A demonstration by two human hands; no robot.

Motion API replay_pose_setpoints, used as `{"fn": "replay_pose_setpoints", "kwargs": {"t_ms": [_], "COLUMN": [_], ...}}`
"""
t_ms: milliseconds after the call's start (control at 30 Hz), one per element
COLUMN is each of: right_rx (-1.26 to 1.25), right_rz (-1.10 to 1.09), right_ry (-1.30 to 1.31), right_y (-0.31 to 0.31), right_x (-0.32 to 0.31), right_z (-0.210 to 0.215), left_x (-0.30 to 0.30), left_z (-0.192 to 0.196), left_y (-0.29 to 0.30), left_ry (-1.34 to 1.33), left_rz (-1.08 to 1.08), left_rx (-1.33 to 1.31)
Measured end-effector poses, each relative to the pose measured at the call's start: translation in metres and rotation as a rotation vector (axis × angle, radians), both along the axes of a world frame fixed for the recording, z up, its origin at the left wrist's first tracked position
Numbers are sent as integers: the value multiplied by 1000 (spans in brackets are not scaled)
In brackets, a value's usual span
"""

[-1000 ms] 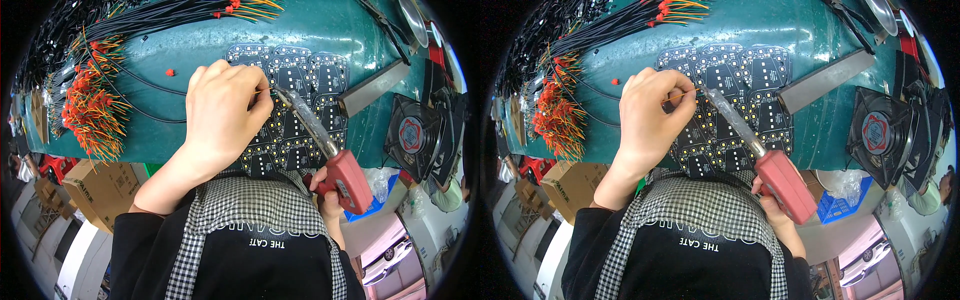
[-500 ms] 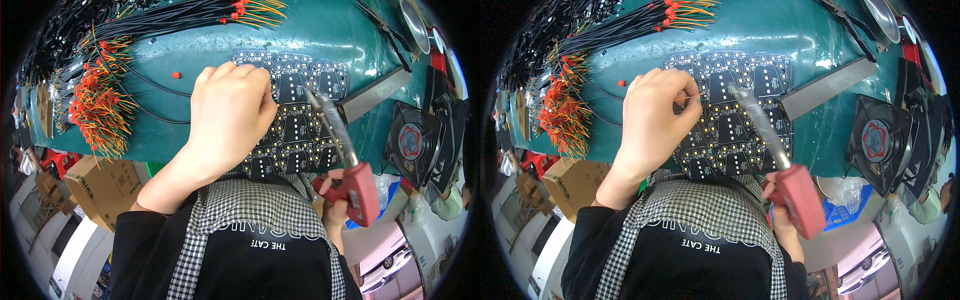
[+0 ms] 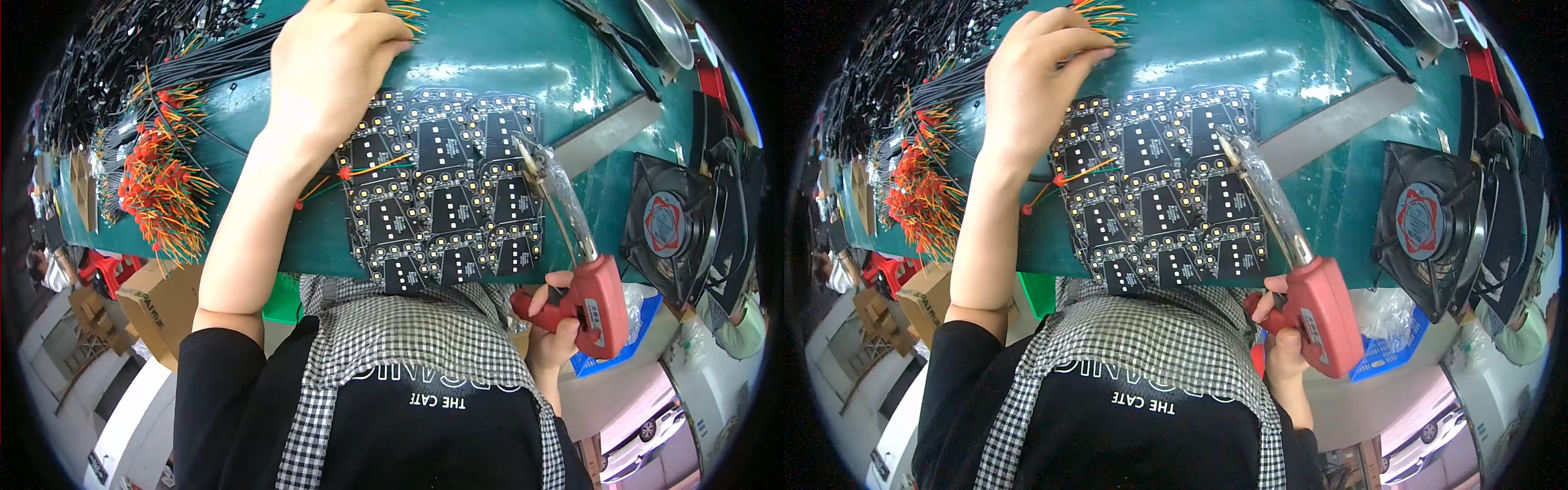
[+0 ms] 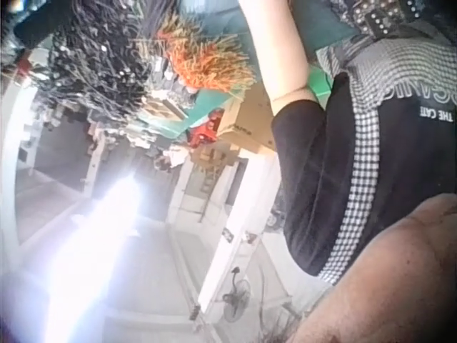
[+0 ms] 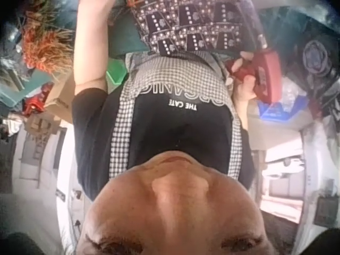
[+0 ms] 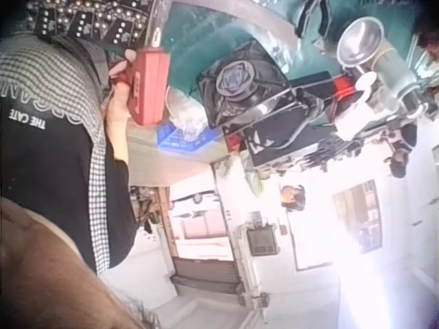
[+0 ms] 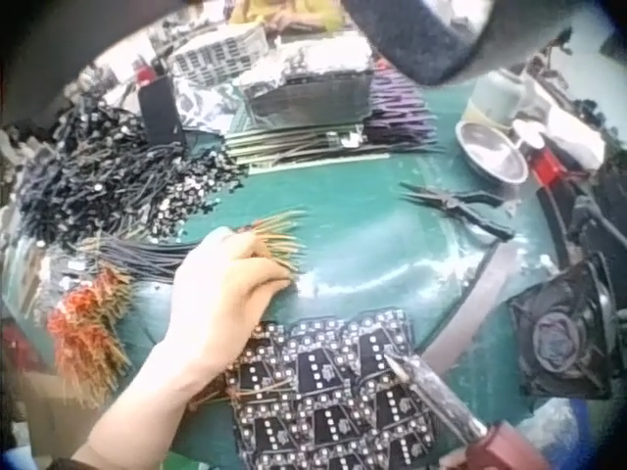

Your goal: The person solders wires onto circuit boards using a soldering tool and places the assembled boards into a container.

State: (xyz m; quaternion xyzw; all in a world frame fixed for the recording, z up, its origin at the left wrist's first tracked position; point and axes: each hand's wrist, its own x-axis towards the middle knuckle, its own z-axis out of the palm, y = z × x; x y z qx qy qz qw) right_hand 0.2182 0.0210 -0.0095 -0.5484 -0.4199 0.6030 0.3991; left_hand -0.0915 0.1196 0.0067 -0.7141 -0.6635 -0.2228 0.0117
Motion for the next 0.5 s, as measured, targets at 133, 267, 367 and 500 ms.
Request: {"fn": "replay_pose_setpoints", "kwargs": {"t_ms": [133, 267, 367, 500], "right_rx": [11, -30, -68, 29], "right_rz": [-13, 41, 73, 97], "right_ry": [-2, 6, 31, -22], "right_y": [3, 6, 0, 3], "right_x": [5, 11, 16, 9], "right_z": [-1, 0, -2, 1], "left_x": [24, 57, 55, 55], "left_z": [-6, -7, -24, -27], "left_y": [-12, -35, -48, -50], "left_ry": [-67, -160, -193, -177], "left_rz": [-184, -261, -278, -303], "left_rx": [171, 37, 143, 175]}}
